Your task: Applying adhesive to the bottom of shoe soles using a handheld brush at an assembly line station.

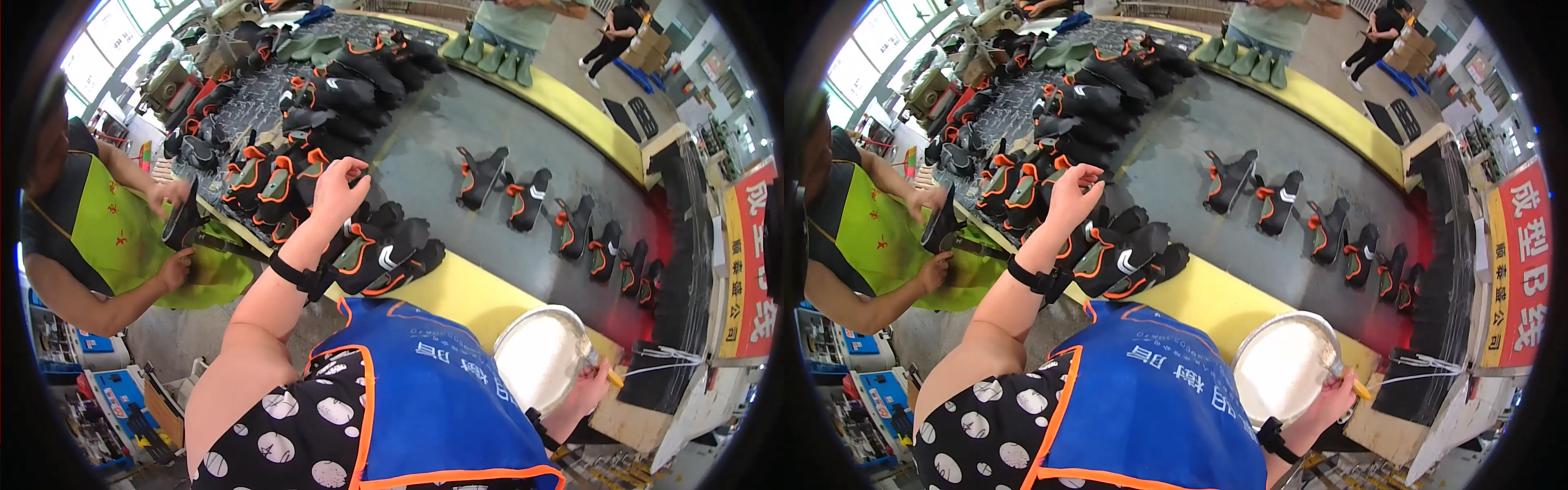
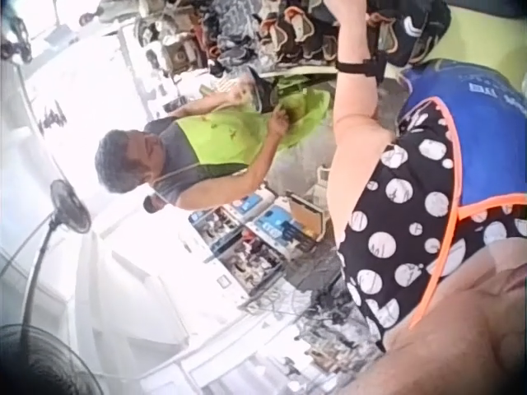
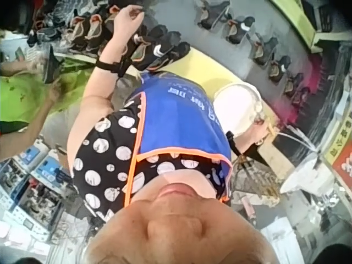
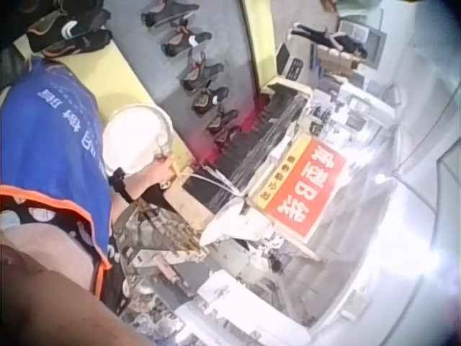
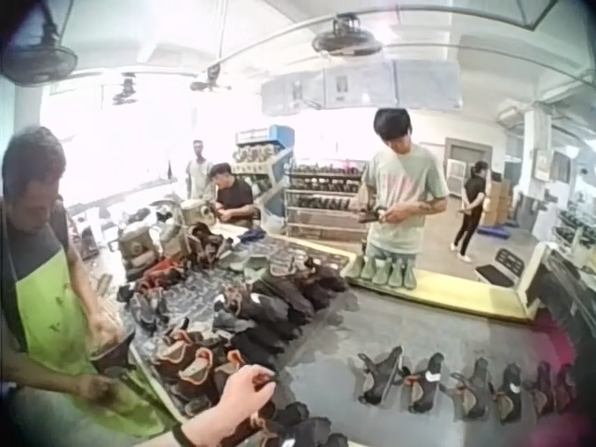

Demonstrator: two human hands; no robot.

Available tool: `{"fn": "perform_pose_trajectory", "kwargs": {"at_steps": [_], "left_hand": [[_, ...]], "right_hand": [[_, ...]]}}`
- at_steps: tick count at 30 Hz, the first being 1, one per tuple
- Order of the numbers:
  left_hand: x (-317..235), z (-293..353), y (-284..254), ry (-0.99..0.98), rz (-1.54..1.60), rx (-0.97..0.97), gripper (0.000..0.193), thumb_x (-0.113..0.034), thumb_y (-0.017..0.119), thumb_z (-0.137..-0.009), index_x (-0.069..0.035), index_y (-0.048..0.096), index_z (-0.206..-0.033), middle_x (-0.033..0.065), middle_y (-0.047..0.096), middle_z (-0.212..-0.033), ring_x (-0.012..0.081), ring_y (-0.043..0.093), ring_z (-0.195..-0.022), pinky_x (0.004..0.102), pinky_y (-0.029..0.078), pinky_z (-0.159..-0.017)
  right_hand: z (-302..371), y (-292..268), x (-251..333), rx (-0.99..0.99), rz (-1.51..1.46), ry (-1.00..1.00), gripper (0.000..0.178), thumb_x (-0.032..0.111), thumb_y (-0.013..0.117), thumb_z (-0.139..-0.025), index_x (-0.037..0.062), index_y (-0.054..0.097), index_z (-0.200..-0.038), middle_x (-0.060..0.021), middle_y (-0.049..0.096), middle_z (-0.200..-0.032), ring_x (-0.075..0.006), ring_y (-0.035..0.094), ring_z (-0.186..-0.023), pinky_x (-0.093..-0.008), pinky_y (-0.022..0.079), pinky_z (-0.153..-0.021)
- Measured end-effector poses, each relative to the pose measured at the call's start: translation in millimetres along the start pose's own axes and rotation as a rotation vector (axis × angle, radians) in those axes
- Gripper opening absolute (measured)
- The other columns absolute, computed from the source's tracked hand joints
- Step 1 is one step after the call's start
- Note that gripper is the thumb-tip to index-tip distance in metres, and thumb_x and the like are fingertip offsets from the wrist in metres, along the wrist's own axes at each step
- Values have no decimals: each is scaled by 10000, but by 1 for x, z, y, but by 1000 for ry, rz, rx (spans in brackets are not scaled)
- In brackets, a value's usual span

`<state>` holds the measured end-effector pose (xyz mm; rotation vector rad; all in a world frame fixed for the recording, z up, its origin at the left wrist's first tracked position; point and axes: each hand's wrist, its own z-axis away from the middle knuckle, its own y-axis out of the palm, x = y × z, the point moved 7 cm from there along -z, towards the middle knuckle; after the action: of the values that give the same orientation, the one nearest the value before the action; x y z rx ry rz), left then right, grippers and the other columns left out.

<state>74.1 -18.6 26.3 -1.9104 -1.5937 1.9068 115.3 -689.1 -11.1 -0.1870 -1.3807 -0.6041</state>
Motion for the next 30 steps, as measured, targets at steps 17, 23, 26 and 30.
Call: {"fn": "perform_pose_trajectory", "kwargs": {"at_steps": [17, 23, 26, 30], "left_hand": [[-1, 16, 64, 238, -197, 468, 252, -222, 739, -773, -102, 678, -985, 129, 605, -943, 334, 624, -947, 430, 522, -806], [-34, 55, 84, 404, -456, 620, 334, -316, 762, -758, -54, 674, -944, 125, 586, -963, 320, 586, -971, 451, 498, -826], [-41, 71, 71, 393, -778, 717, 485, -395, 773, -739, -52, 666, -1066, 165, 579, -1098, 366, 540, -1112, 509, 436, -953], [-31, 109, 54, 461, -811, 618, 902, -478, 793, -692, -128, 457, -1452, 270, 336, -1503, 532, 347, -1336, 600, 316, -1079]], "right_hand": [[51, 41, 7, -114, 26, -72, 105, 151, 611, -973, 55, 571, -956, 16, 535, -719, -63, 473, -575, -208, 387, -536], [54, 28, 31, -176, 83, -108, 110, 165, 614, -971, 68, 568, -947, 18, 536, -714, -53, 483, -556, -196, 403, -518], [57, 29, 25, -177, 73, -132, 95, 150, 604, -975, 61, 574, -961, 14, 543, -733, -57, 486, -568, -199, 407, -528], [62, 38, 16, -144, 31, -163, 85, 131, 597, -975, 52, 572, -957, 8, 552, -754, -63, 495, -596, -205, 413, -544]]}}
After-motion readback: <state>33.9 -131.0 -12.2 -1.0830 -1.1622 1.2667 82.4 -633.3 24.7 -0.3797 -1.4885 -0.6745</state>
